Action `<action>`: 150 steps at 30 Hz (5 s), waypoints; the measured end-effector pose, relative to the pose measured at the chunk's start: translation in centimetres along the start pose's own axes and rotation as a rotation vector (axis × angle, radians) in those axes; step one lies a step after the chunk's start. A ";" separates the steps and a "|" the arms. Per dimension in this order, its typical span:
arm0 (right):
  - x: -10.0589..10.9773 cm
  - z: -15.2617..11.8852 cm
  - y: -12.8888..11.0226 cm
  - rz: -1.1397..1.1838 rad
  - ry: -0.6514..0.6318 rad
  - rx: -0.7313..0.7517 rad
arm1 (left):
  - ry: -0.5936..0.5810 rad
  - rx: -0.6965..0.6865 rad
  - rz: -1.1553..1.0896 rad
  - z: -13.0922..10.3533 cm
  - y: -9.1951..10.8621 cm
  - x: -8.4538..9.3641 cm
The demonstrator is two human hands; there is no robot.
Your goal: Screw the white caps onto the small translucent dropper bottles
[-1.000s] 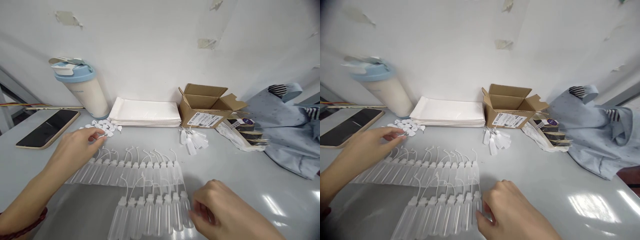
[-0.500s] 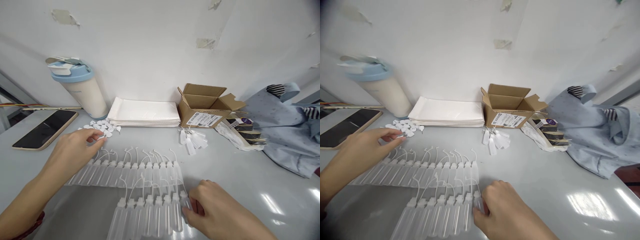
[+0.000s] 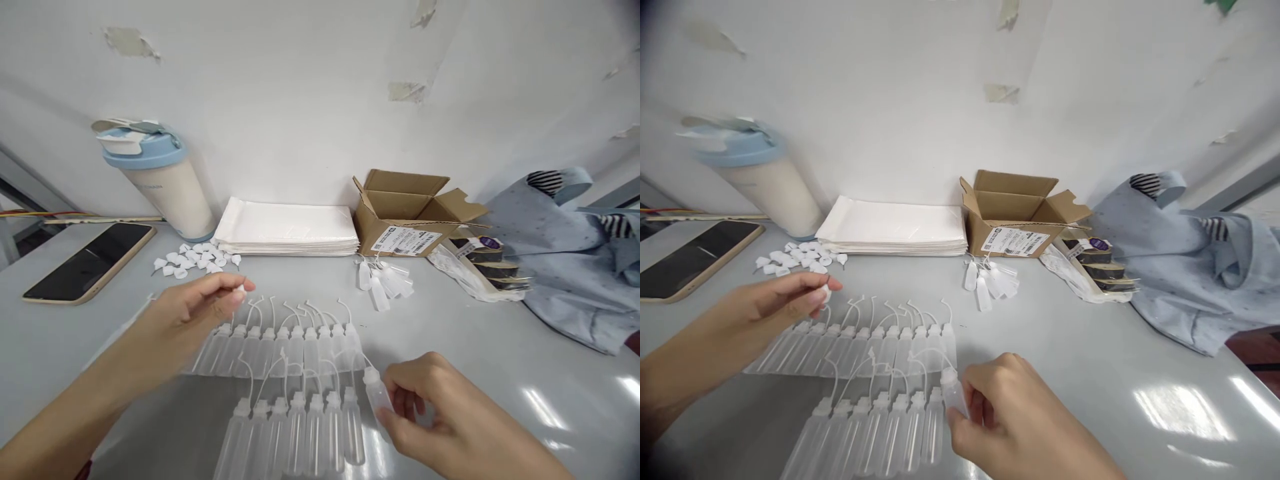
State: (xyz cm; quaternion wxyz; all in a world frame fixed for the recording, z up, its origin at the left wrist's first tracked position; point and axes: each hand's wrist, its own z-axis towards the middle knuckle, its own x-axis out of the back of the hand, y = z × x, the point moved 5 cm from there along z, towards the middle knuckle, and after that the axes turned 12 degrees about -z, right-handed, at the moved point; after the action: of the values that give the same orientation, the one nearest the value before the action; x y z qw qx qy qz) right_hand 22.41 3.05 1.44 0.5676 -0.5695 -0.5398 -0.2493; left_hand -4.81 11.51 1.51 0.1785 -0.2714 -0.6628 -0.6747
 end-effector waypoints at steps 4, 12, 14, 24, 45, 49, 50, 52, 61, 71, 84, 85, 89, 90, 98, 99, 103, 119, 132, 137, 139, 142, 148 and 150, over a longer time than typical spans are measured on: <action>0.0 0.0 -0.5 0.064 0.020 0.007 | -0.195 -0.102 -0.263 -2.0 1.2 -2.3; -0.7 -0.3 -1.6 0.125 0.180 0.142 | -0.534 -0.238 -0.647 -5.2 4.1 -6.4; -0.9 -0.3 -1.9 0.139 0.178 0.183 | -0.491 -0.146 -0.728 -5.1 3.5 -7.0; -2.2 -0.7 -2.7 0.135 0.131 0.354 | -0.446 0.030 -1.007 -6.0 3.7 -8.9; -1.4 -0.6 -3.4 0.073 0.333 0.469 | -0.334 -0.188 -0.764 -5.7 4.3 -7.3; -1.4 -0.7 -3.7 -0.101 0.412 0.522 | -0.387 -0.071 -0.769 -5.2 3.8 -7.5; -1.4 -0.8 -3.8 -0.148 0.438 0.538 | -0.409 -0.048 -0.760 -5.1 3.7 -7.6; -1.2 -1.0 -4.1 -0.210 0.464 0.567 | -0.436 0.020 -0.760 -5.0 3.4 -7.8; -0.5 -0.4 -3.8 0.220 0.107 0.386 | -0.423 0.145 -0.892 -5.2 3.1 -7.6; -2.0 0.0 -3.1 0.591 -0.074 0.243 | -0.373 -0.020 -0.980 -5.4 4.1 -7.4; -1.7 -0.2 -2.7 0.402 0.012 0.229 | -0.409 -0.086 -0.769 -5.3 4.3 -7.1; -1.8 -0.2 -2.7 0.406 0.004 0.222 | -0.396 -0.185 -0.740 -5.2 4.5 -6.9; -2.0 -0.2 -2.6 0.422 -0.029 0.225 | -0.421 -0.254 -0.742 -5.2 4.2 -6.9; -2.0 -0.2 -2.6 0.421 -0.020 0.234 | -0.432 -0.235 -0.772 -5.2 4.1 -7.0; -1.3 -0.4 -3.2 0.379 0.060 0.300 | -0.485 0.252 -0.929 -5.8 3.3 -8.1; -1.2 -0.4 -3.2 0.381 0.057 0.309 | -0.521 0.297 -0.937 -6.0 3.2 -8.3; -1.3 -0.3 -2.9 0.359 0.069 0.280 | -0.499 -0.043 -0.777 -5.7 3.9 -7.6; -1.8 0.0 -3.1 0.489 -0.030 0.266 | -0.404 -0.402 -0.471 -6.1 4.6 -6.9; -0.9 -0.3 -3.3 0.344 0.217 0.326 | -0.303 -0.314 -0.498 -6.4 5.1 -6.7; -1.1 -1.3 -3.2 0.054 0.617 0.472 | -0.427 0.220 -0.634 -6.2 4.0 -7.6; -1.3 -1.5 -3.0 0.007 0.639 0.477 | -0.478 0.286 -0.701 -6.4 4.0 -8.0; -1.4 -1.2 -2.8 0.197 0.520 0.433 | -0.482 0.198 -0.697 -6.4 3.9 -8.1; -4.6 0.3 -2.3 1.028 -0.107 0.093 | -0.206 -0.472 -0.253 -7.2 4.5 -7.3; -5.4 0.5 -2.4 1.222 -0.208 0.052 | -0.119 -0.609 -0.155 -7.6 4.7 -7.0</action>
State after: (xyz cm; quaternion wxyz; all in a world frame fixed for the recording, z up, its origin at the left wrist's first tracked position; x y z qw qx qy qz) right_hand 18.48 1.20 -2.58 0.5658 -0.7830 -0.1745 0.1906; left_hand 2.57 2.83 1.21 -0.0023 -0.3001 -0.4584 -0.8365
